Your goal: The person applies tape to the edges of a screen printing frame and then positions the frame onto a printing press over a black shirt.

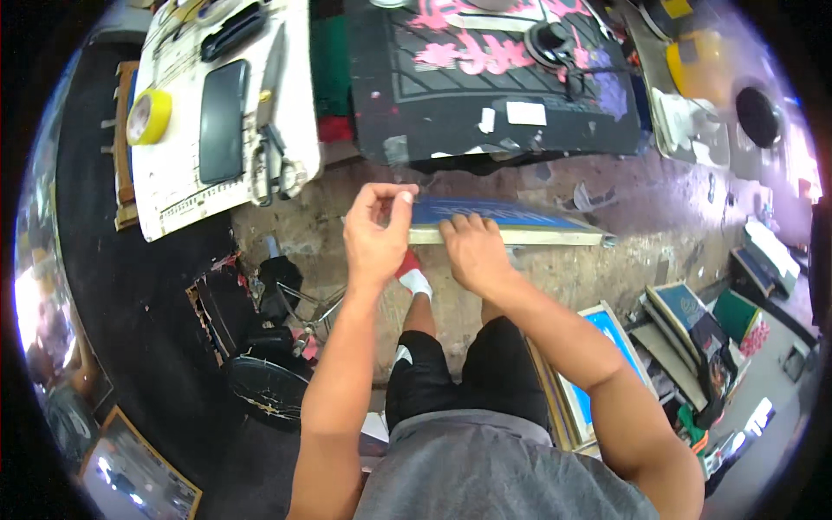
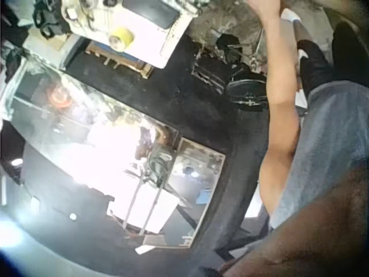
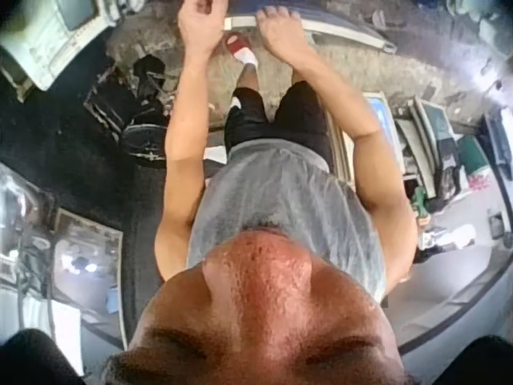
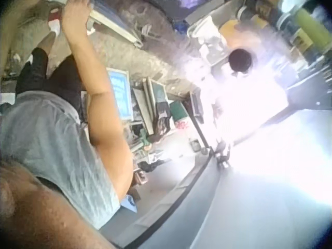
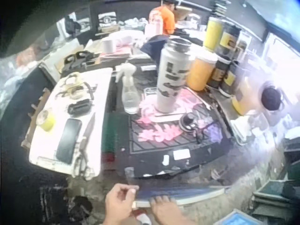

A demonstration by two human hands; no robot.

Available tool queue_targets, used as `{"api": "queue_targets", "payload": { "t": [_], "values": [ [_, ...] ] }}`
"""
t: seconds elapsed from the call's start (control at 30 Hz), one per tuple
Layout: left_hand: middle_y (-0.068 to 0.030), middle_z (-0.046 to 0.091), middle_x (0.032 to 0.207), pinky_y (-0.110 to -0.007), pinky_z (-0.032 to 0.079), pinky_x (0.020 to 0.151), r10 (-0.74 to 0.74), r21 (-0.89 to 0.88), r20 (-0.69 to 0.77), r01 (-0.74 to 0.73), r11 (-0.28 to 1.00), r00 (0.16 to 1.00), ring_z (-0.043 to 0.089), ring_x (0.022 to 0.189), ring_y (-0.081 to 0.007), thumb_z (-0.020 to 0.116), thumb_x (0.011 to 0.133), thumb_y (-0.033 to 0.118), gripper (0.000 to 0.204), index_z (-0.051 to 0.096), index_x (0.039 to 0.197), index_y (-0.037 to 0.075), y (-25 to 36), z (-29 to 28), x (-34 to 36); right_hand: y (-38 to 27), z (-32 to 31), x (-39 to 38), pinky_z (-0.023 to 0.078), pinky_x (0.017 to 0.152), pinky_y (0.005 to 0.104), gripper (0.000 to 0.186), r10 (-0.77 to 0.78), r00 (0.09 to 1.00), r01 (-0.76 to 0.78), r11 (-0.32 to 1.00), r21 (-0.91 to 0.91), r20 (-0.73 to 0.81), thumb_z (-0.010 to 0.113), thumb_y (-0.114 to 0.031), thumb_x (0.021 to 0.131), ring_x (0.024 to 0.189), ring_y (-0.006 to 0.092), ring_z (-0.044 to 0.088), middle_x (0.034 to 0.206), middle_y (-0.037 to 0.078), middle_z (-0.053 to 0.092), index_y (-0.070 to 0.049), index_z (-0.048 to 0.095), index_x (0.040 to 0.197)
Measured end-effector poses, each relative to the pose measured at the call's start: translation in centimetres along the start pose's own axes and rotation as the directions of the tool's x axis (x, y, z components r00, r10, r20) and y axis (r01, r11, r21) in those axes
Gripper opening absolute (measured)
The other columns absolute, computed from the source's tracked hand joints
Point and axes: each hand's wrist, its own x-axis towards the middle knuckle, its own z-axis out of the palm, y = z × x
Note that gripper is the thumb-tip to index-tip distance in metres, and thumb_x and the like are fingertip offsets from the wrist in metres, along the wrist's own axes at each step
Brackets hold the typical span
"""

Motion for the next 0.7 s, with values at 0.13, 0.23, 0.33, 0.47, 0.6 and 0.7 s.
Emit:
{"api": "queue_targets", "payload": {
  "t": [0.13, 0.23, 0.33, 0.47, 0.6, 0.7],
  "values": [
    [-0.0094, 0.071, 0.100, -0.027, 0.050, 0.087, -0.093, 0.071, 0.172, 0.082, 0.994, 0.981, 0.064, 0.093, -0.0122, 0.064, 0.097, 0.008, 0.011, 0.059, 0.101, -0.001, 1.0, 0.2, -2.0, 0.4, 0.1, -0.4, 0.052, 0.080, 0.0463, 0.020, -0.068, 0.986, 0.076, 0.996, -0.048, 0.149, 0.060, -0.016, 0.086, 0.099, 0.0304, 0.066, 0.102, 0.014, 0.069, -0.005, 0.069, 0.101],
    [-0.0090, 0.070, 0.098, -0.028, 0.050, 0.087, -0.191, -0.068, 0.252, 0.214, 0.975, 0.949, 0.064, 0.094, -0.0131, 0.064, 0.097, 0.008, 0.012, 0.058, 0.102, 0.000, 1.7, 0.4, -5.4, 0.5, 0.8, -2.1, 0.054, 0.074, 0.0434, 0.021, -0.139, 0.963, 0.148, 0.989, -0.022, 0.231, 0.060, -0.016, 0.087, 0.096, 0.0289, 0.067, 0.101, 0.013, 0.068, -0.006, 0.070, 0.102],
    [-0.0081, 0.067, 0.097, -0.030, 0.051, 0.088, -0.177, -0.138, 0.221, 0.210, 0.968, 0.959, 0.065, 0.095, -0.0147, 0.065, 0.097, 0.007, 0.011, 0.057, 0.102, 0.000, 1.7, 0.7, -8.6, 0.0, 1.9, -4.3, 0.053, 0.074, 0.0422, 0.022, -0.217, 0.944, 0.215, 0.976, 0.037, 0.250, 0.060, -0.017, 0.088, 0.092, 0.0293, 0.065, 0.100, 0.011, 0.065, -0.009, 0.071, 0.105],
    [-0.0092, 0.066, 0.098, -0.031, 0.051, 0.089, -0.226, -0.242, 0.139, 0.255, 0.936, 0.964, 0.066, 0.094, -0.0163, 0.064, 0.096, 0.003, 0.013, 0.056, 0.107, -0.001, 0.5, 0.9, -11.3, -1.2, 3.9, -6.0, 0.052, 0.075, 0.0414, 0.026, -0.331, 0.881, 0.332, 0.942, 0.055, 0.339, 0.059, -0.018, 0.088, 0.100, 0.0292, 0.062, 0.106, 0.010, 0.063, -0.009, 0.070, 0.110],
    [-0.0109, 0.067, 0.099, -0.029, 0.051, 0.088, -0.274, -0.241, 0.104, 0.292, 0.926, 0.956, 0.067, 0.094, -0.0162, 0.063, 0.097, 0.001, 0.015, 0.056, 0.109, -0.001, -0.8, 1.0, -12.1, -1.0, 5.4, -7.3, 0.052, 0.080, 0.0417, 0.033, -0.308, 0.900, 0.257, 0.947, 0.193, 0.310, 0.064, -0.019, 0.086, 0.102, 0.0313, 0.061, 0.111, 0.011, 0.061, -0.009, 0.066, 0.118],
    [-0.0108, 0.067, 0.099, -0.029, 0.051, 0.088, -0.294, -0.235, 0.100, 0.310, 0.921, 0.951, 0.067, 0.093, -0.0159, 0.063, 0.097, 0.001, 0.014, 0.056, 0.109, -0.001, -1.5, 1.0, -12.0, 0.7, 5.3, -8.4, 0.052, 0.082, 0.0422, 0.038, -0.318, 0.892, 0.232, 0.932, 0.278, 0.320, 0.072, -0.026, 0.084, 0.103, 0.0317, 0.060, 0.112, 0.011, 0.061, -0.008, 0.067, 0.117]
  ]
}}
